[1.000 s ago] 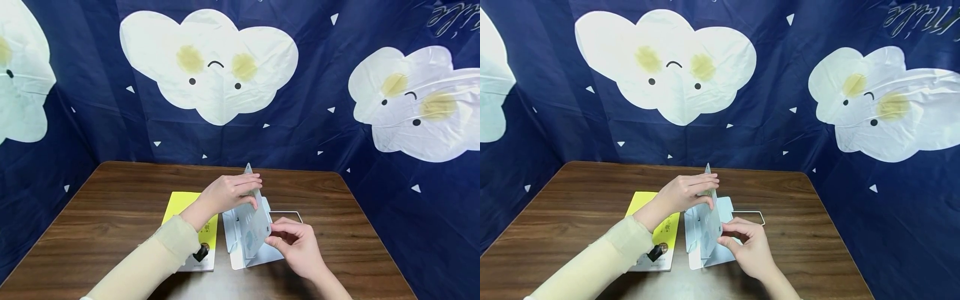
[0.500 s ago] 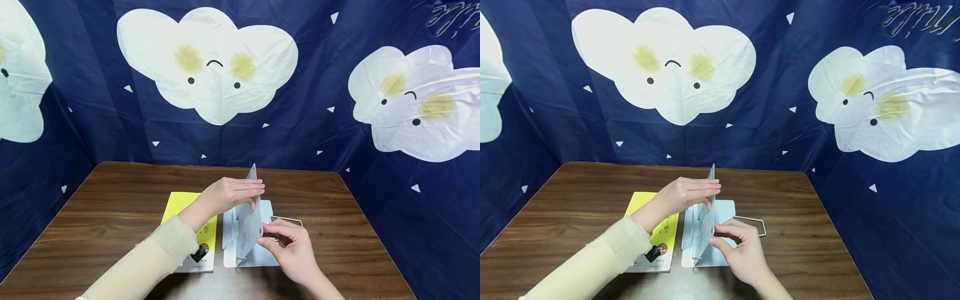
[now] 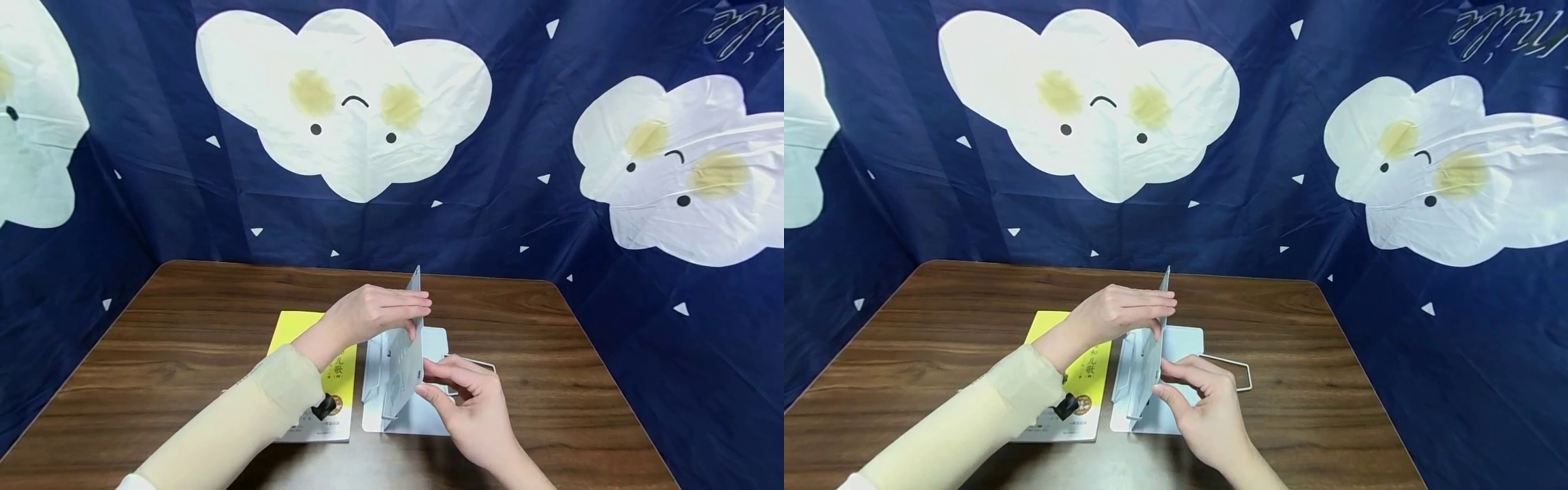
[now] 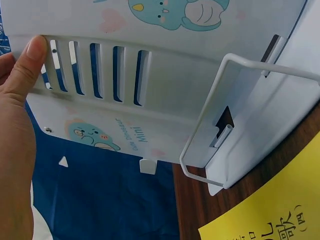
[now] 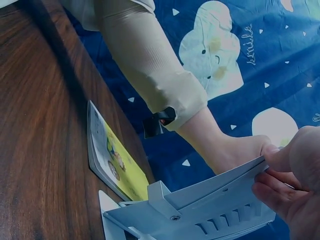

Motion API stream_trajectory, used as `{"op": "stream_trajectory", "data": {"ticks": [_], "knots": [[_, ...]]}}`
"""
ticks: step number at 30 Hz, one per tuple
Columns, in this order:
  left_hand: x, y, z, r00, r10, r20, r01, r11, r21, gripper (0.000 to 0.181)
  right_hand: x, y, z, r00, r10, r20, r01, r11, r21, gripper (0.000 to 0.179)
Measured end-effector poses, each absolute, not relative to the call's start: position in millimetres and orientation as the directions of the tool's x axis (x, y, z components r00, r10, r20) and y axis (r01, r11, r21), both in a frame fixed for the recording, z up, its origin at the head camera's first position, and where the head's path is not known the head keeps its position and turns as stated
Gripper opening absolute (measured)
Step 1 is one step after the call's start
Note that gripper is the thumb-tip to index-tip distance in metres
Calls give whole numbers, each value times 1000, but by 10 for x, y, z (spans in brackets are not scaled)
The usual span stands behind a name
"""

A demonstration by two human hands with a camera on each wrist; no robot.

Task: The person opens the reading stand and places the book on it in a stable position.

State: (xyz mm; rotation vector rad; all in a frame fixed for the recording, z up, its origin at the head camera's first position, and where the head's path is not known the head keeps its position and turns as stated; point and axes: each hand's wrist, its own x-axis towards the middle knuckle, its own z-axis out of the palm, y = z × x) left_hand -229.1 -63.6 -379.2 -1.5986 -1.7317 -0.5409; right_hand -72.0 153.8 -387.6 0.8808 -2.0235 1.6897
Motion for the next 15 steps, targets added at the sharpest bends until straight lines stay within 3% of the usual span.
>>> {"op": "stream_trajectory", "data": {"ticks": [8,15], "knots": [[-2263,-663,-3795,-17,702,712,978,160,-135,56,-722,1538,-3888,-729,-240,641,-674,92,-733,32],[-2201,-709,-3829,-102,710,697,992,122,22,64,-743,1528,-3894,-726,-249,642,-676,81,-733,33]]}}
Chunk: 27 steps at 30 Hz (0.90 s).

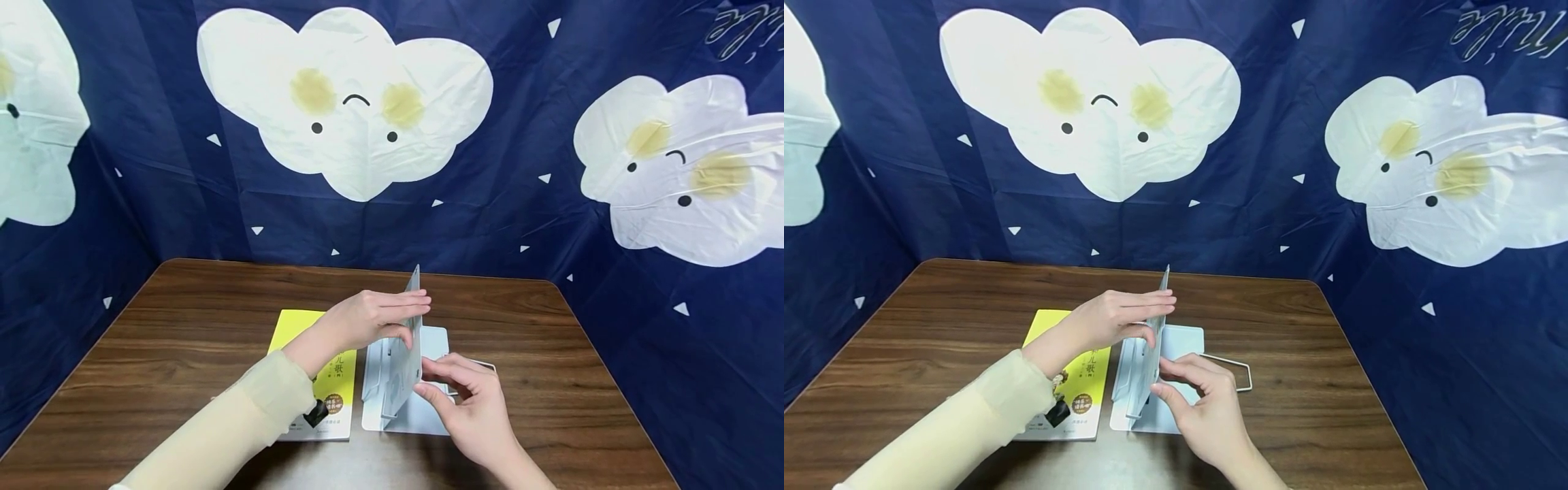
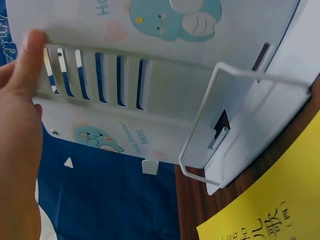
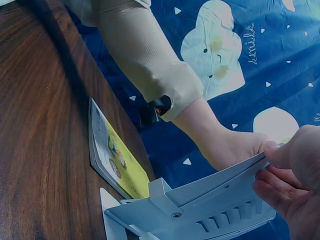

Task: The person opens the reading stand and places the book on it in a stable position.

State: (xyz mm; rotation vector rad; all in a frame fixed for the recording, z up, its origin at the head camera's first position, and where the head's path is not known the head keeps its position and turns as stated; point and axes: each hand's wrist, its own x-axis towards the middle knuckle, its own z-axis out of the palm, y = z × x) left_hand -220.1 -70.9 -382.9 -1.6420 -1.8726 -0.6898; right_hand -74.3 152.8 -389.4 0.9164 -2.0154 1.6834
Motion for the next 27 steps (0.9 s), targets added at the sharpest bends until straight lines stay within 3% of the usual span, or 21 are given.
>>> {"op": "stream_trajectory", "data": {"ticks": [8,15,27], "knots": [[-2010,-727,-3827,-221,751,622,972,115,207,95,-778,1528,-3913,-729,-252,636,-668,59,-742,33],[-1891,-722,-3780,-229,795,562,968,125,217,121,-806,1523,-3909,-728,-226,647,-672,53,-738,34],[-1898,-734,-3838,-216,776,593,972,113,207,119,-811,1444,-3894,-723,-227,652,-685,118,-719,33]]}}
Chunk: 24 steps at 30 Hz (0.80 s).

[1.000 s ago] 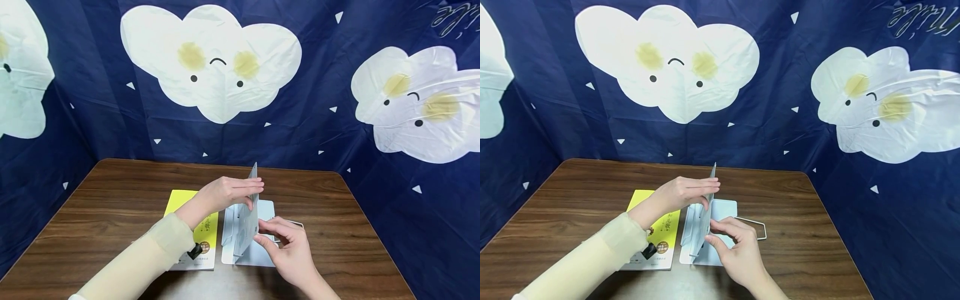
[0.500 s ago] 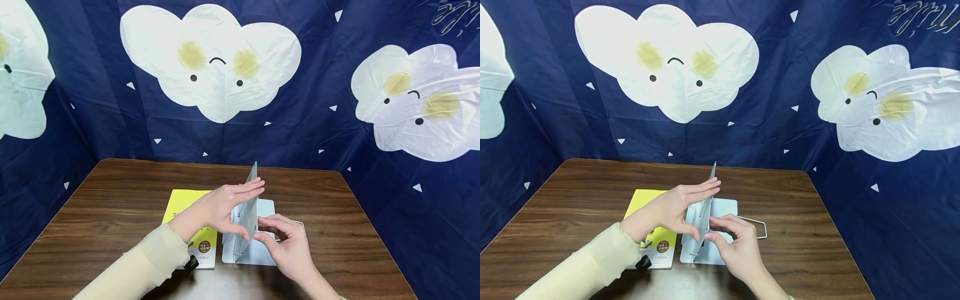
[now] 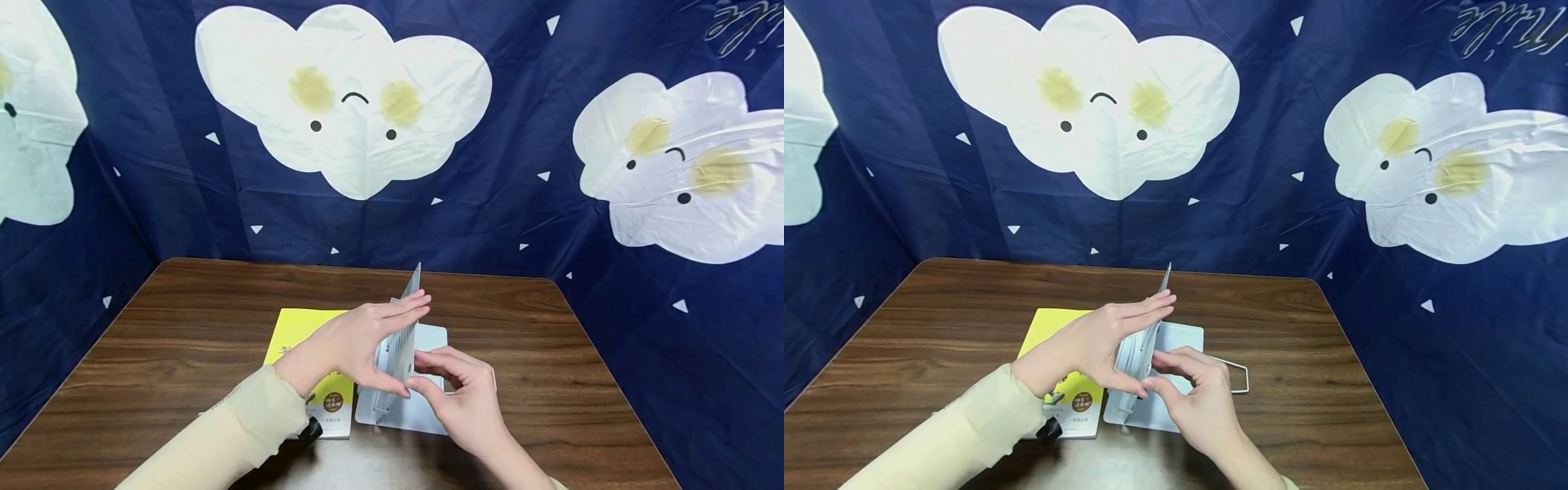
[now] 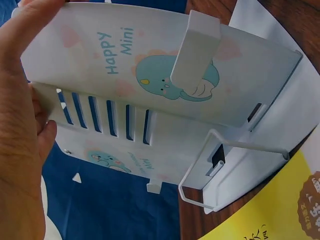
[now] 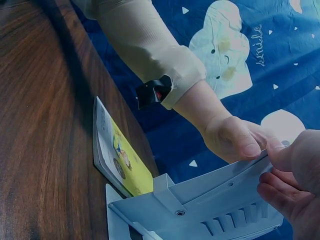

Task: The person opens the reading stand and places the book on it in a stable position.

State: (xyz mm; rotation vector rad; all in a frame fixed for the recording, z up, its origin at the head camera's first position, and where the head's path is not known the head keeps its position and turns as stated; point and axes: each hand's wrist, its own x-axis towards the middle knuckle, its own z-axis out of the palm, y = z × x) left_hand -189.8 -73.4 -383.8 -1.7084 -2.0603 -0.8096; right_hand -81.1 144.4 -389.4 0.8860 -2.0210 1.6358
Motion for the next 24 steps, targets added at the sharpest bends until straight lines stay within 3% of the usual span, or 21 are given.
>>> {"op": "stream_trajectory", "data": {"ticks": [13,20,24], "knots": [[-1910,-792,-3875,-234,773,590,963,103,247,107,-849,1398,-3893,-722,-267,638,-684,142,-716,34],[-1892,-810,-3878,-254,769,587,957,114,265,107,-840,1444,-3891,-776,-266,573,-621,161,-767,33],[-1891,-827,-3882,-261,766,588,955,117,272,108,-857,1527,-3916,-774,-258,578,-626,180,-759,34]]}}
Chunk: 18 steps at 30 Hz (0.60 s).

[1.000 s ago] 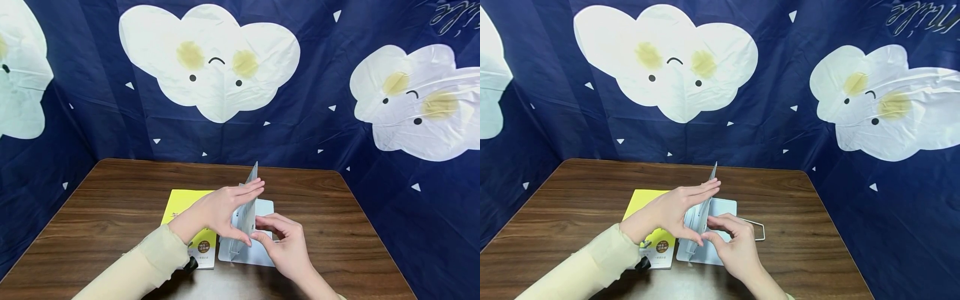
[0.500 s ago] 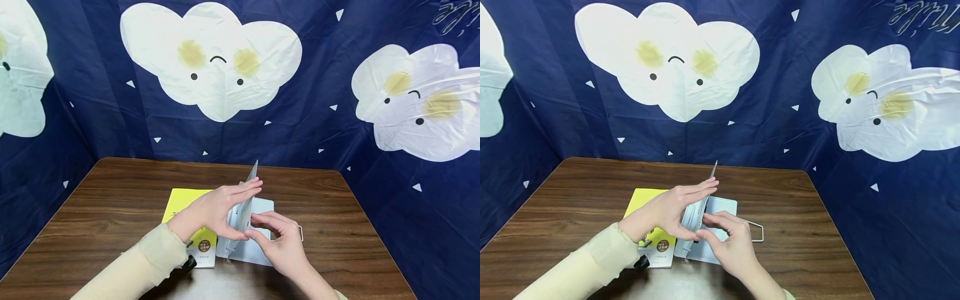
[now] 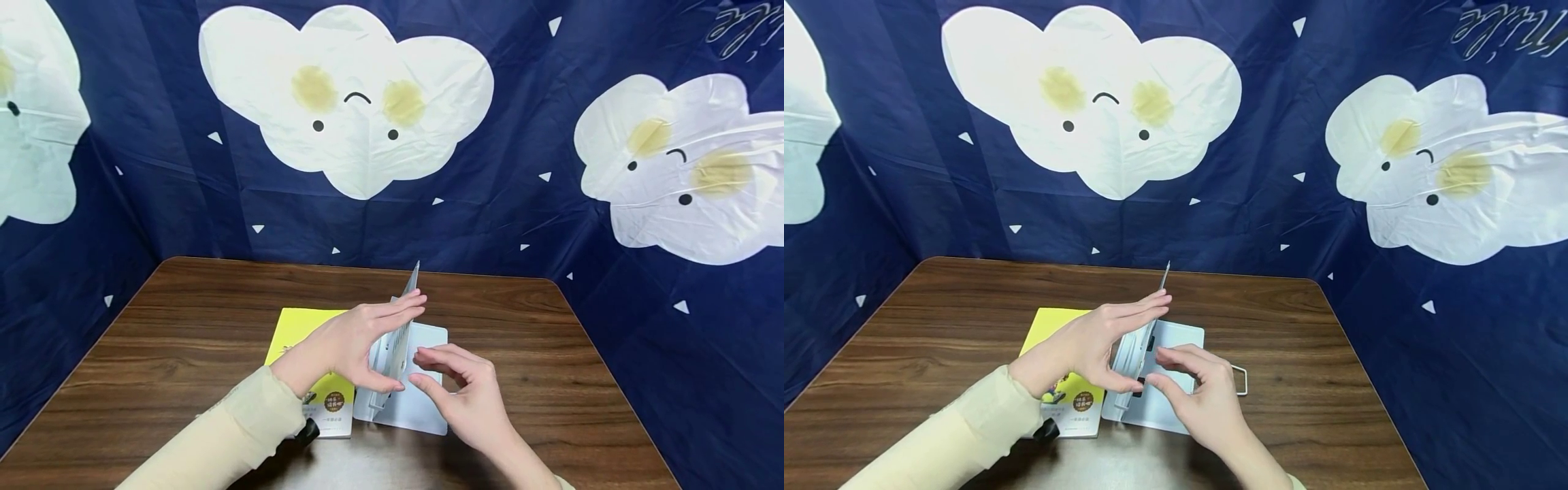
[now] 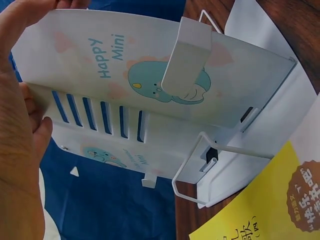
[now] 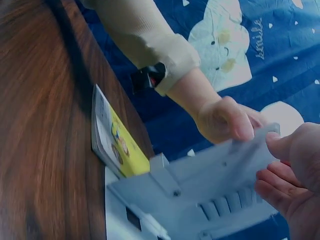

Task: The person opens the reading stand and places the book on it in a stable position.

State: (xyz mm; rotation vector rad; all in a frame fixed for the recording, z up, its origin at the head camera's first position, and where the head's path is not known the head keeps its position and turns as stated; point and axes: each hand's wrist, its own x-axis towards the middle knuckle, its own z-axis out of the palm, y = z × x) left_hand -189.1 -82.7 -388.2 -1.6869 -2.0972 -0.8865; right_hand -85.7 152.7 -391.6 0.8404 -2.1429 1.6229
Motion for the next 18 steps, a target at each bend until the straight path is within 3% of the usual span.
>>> {"op": "stream_trajectory", "data": {"ticks": [7,18], "knots": [[-1905,-845,-3909,-265,752,603,954,114,278,109,-924,1766,-3981,-766,-242,595,-642,241,-728,36],[-1906,-875,-3912,-263,744,614,955,108,278,108,-1172,2247,-4245,-848,-263,460,-529,362,-767,41]]}}
